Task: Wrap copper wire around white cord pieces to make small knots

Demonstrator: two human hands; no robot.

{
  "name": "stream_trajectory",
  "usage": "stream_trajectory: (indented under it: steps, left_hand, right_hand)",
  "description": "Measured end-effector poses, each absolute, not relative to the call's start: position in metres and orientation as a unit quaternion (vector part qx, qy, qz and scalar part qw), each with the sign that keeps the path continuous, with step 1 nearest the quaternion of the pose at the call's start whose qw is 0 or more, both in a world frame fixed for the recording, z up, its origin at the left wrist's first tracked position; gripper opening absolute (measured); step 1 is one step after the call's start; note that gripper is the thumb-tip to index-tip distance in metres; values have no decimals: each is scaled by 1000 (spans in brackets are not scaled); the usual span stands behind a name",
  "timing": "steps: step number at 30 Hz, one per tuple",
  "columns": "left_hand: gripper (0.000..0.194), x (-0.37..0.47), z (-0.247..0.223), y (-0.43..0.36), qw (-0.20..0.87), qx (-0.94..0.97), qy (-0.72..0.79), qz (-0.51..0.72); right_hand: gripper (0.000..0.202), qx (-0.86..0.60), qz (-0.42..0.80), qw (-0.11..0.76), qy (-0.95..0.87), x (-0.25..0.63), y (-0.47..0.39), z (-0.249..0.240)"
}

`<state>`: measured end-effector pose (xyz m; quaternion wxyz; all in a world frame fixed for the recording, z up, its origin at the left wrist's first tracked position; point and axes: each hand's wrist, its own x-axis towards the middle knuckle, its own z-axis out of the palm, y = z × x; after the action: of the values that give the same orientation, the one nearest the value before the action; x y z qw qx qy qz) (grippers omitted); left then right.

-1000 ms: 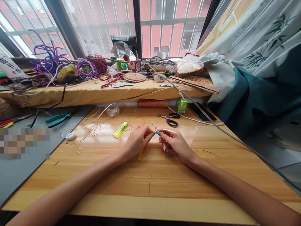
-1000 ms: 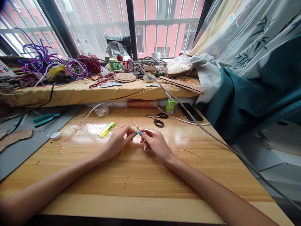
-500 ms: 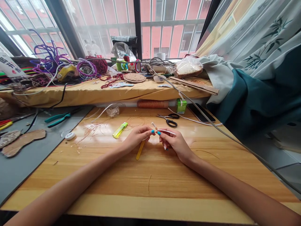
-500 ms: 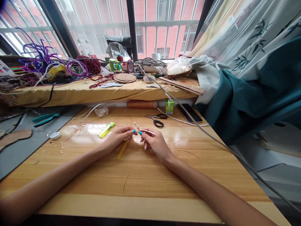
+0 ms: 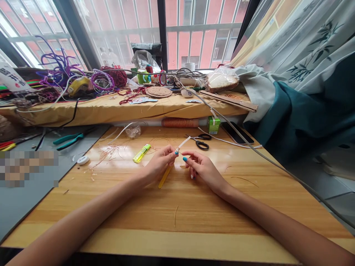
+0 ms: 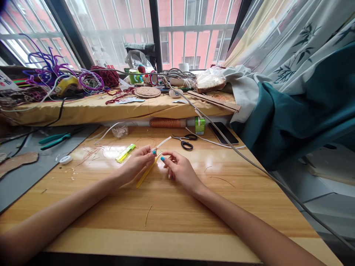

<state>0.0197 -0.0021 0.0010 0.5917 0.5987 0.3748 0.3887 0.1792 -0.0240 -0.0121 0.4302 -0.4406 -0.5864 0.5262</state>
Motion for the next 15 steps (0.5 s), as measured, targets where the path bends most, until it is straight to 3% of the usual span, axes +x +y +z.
stream_trajectory:
  steps: [15]
  left_hand:
    - [18, 22, 5, -8, 639, 599, 359, 322]
  right_hand:
    - [23, -451, 458, 441, -627, 181, -30, -5]
